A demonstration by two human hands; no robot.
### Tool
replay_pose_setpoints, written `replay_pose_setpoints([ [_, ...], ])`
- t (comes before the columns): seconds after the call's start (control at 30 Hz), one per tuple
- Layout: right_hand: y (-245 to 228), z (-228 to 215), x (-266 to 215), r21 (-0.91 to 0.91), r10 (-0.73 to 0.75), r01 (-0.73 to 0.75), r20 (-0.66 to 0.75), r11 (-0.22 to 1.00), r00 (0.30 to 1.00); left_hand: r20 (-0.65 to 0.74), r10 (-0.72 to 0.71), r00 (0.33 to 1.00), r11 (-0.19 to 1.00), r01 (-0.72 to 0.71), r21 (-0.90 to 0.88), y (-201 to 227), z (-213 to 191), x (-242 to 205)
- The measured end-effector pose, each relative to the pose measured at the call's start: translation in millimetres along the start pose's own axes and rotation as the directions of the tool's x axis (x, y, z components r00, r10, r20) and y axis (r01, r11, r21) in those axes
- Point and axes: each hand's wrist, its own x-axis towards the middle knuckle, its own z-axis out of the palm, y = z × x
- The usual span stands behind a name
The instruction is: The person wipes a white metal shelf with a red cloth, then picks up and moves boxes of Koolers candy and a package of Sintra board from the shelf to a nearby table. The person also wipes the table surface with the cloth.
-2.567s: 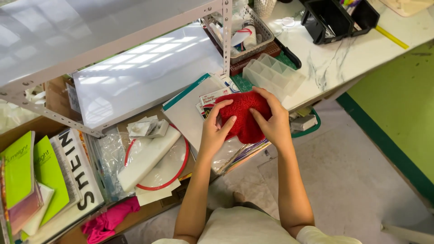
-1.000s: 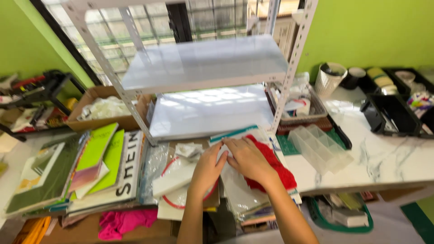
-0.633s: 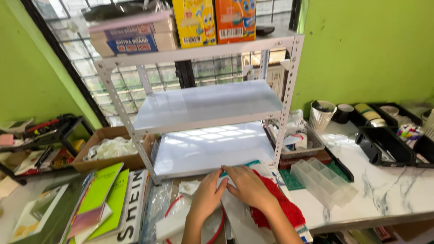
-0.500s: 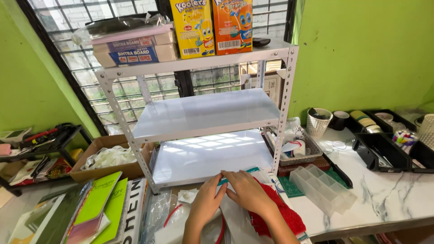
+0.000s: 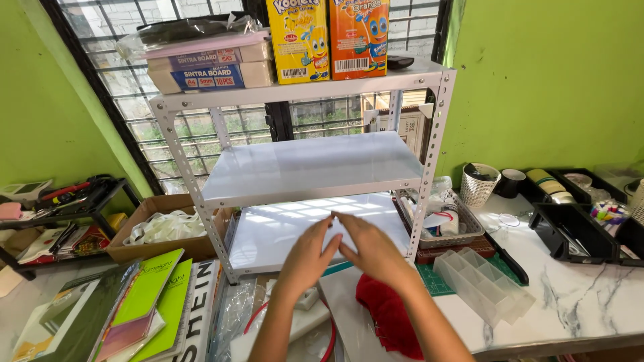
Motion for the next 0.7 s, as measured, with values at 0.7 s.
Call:
replay_pose_setpoints([
  [0.7, 113.8, -106.4, 237.6, -0.292, -0.261, 0.112, -0.543, 0.95, 0.798, -0.38, 0.429, 0.82, 0.9, -0.424, 0.101, 8.9, -30.2, 307.2],
])
